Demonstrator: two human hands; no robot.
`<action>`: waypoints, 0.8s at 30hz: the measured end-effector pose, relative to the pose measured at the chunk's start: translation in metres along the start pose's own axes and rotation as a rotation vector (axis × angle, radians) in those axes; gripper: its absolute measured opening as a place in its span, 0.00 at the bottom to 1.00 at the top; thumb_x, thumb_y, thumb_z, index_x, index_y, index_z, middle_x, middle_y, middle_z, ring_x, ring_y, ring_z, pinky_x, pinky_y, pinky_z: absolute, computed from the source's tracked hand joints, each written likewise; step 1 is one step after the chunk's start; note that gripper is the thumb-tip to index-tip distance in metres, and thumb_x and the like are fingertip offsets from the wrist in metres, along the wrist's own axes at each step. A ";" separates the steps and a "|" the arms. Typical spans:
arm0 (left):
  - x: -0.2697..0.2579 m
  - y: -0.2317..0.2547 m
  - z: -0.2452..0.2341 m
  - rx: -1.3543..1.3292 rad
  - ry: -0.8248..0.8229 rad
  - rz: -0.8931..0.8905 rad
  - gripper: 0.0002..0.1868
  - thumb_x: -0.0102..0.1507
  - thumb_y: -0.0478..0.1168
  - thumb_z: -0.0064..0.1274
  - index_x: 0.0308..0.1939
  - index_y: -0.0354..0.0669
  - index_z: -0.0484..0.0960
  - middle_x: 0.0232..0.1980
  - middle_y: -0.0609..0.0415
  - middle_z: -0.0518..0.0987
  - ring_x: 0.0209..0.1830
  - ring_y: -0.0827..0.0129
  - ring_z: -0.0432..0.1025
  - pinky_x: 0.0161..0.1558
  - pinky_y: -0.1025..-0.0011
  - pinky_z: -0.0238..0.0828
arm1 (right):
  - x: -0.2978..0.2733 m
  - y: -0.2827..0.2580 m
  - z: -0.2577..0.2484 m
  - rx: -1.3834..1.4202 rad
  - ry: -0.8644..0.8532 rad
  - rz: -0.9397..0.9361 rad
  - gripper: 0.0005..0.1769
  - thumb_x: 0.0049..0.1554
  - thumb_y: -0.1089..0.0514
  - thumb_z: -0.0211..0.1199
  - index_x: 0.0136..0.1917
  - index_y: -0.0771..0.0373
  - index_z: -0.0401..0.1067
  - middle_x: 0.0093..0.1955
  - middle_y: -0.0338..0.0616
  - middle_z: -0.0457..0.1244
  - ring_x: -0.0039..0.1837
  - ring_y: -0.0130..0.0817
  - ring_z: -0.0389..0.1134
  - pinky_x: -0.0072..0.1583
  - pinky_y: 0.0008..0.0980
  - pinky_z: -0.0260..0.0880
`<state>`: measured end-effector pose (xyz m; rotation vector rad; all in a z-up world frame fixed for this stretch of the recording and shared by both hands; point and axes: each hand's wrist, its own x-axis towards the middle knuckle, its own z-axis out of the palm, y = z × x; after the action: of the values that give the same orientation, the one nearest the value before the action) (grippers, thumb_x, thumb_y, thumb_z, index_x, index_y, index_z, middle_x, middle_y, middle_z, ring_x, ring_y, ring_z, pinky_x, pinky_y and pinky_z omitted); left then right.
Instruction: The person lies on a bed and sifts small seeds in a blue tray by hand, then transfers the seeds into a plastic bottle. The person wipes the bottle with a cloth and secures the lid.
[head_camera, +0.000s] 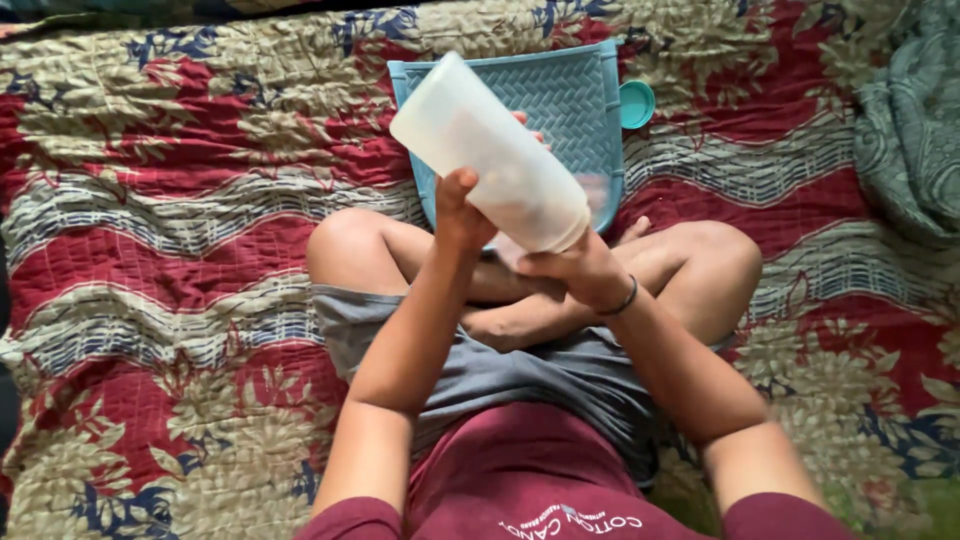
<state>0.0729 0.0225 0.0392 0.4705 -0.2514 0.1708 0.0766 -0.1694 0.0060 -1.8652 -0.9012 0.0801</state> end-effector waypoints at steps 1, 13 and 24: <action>0.009 0.003 -0.005 -0.052 -0.133 -0.068 0.46 0.57 0.49 0.67 0.71 0.30 0.62 0.62 0.40 0.76 0.64 0.52 0.72 0.66 0.56 0.72 | 0.001 0.000 0.001 0.053 0.018 0.019 0.12 0.55 0.58 0.68 0.52 0.64 0.76 0.50 0.49 0.68 0.51 0.47 0.70 0.53 0.44 0.71; -0.001 -0.020 -0.016 0.354 0.436 0.105 0.38 0.59 0.43 0.67 0.68 0.45 0.64 0.59 0.49 0.75 0.57 0.60 0.73 0.55 0.58 0.76 | 0.013 0.034 0.018 -0.450 0.170 -0.079 0.07 0.52 0.61 0.68 0.45 0.62 0.76 0.40 0.47 0.67 0.42 0.49 0.70 0.45 0.46 0.72; 0.006 -0.021 -0.050 0.316 0.164 0.101 0.35 0.59 0.38 0.69 0.65 0.33 0.69 0.56 0.46 0.78 0.55 0.60 0.75 0.59 0.61 0.75 | -0.036 0.006 0.021 0.043 0.058 0.038 0.14 0.55 0.60 0.68 0.54 0.63 0.73 0.55 0.49 0.62 0.56 0.47 0.65 0.57 0.45 0.66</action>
<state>0.0935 0.0282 -0.0107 0.7538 -0.0868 0.3496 0.0452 -0.1767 -0.0204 -1.8356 -0.8190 0.0680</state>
